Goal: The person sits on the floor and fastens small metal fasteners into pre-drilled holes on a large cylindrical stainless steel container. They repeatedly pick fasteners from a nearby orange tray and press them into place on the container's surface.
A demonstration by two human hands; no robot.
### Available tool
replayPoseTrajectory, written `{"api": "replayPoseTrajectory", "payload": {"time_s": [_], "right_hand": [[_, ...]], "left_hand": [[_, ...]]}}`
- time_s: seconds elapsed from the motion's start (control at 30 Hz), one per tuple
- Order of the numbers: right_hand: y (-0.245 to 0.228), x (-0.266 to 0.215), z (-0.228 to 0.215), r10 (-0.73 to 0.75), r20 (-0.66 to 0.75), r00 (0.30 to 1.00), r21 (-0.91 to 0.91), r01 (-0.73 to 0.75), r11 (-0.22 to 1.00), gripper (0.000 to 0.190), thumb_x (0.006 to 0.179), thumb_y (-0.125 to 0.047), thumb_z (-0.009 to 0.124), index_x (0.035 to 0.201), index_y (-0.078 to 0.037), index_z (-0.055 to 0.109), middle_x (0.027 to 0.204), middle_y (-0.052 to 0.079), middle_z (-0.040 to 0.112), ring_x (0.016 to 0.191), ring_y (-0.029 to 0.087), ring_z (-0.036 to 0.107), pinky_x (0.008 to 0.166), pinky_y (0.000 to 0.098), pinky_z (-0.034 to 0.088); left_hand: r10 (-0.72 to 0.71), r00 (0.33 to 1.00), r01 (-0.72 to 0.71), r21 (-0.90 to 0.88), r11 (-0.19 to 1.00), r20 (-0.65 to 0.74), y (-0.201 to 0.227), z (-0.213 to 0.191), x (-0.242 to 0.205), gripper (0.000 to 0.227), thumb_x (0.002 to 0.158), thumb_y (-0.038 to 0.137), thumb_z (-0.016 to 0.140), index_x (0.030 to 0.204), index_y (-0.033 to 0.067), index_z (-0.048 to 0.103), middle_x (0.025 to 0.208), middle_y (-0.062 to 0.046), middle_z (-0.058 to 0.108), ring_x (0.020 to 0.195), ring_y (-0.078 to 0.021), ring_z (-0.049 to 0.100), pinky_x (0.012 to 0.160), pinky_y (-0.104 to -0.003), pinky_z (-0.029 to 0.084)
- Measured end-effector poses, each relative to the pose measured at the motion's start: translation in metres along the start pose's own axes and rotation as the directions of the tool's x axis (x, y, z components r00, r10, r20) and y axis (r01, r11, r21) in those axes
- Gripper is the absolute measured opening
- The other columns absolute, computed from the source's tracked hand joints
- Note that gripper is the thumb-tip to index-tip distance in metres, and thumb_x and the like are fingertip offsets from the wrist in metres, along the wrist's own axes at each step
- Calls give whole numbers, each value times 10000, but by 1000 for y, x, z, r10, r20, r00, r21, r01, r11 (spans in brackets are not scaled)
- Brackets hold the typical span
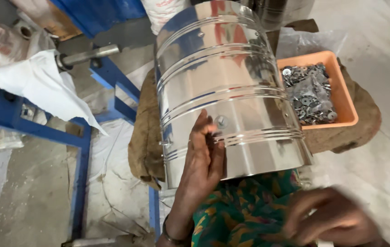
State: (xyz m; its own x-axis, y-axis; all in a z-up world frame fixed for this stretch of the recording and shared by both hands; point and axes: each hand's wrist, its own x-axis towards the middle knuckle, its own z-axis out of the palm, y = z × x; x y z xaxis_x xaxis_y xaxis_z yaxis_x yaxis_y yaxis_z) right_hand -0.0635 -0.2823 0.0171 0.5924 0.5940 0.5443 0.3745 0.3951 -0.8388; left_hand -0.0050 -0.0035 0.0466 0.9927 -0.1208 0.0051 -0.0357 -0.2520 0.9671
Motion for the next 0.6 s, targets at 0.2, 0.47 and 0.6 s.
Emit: {"api": "replayPoseTrajectory", "payload": {"time_s": [0.2, 0.47, 0.6], "right_hand": [[127, 18, 46, 624, -31, 781, -118, -622, 774, 191, 944, -181, 690, 1089, -79, 763, 1068, 48, 763, 1008, 178, 713, 874, 325, 580], [281, -2, -18, 504, -648, 571, 571, -74, 818, 321, 1043, -302, 507, 1288, -116, 596, 1108, 50, 666, 940, 146, 647, 791, 318, 531], [260, 1, -16, 489, -621, 613, 588, -48, 807, 322, 1053, -292, 491, 1296, -103, 584, 1141, 62, 654, 985, 158, 636, 833, 329, 526]], "left_hand": [[658, 752, -578, 439, 688, -41, -10, -12, 36, 378, 903, 63, 755, 1253, 6, 622, 1234, -181, 623, 1046, -347, 629, 910, -441, 513], [598, 797, -548, 309, 777, -89, -14, -3, 56, 192, 882, 80, 800, 1043, 41, 704, 974, -118, 622, 829, -255, 664, 743, -364, 554], [496, 865, -462, 273, 844, -69, -8, -2, 55, 133, 874, 59, 779, 984, 28, 712, 933, -135, 600, 705, -238, 646, 658, -368, 536]]}}
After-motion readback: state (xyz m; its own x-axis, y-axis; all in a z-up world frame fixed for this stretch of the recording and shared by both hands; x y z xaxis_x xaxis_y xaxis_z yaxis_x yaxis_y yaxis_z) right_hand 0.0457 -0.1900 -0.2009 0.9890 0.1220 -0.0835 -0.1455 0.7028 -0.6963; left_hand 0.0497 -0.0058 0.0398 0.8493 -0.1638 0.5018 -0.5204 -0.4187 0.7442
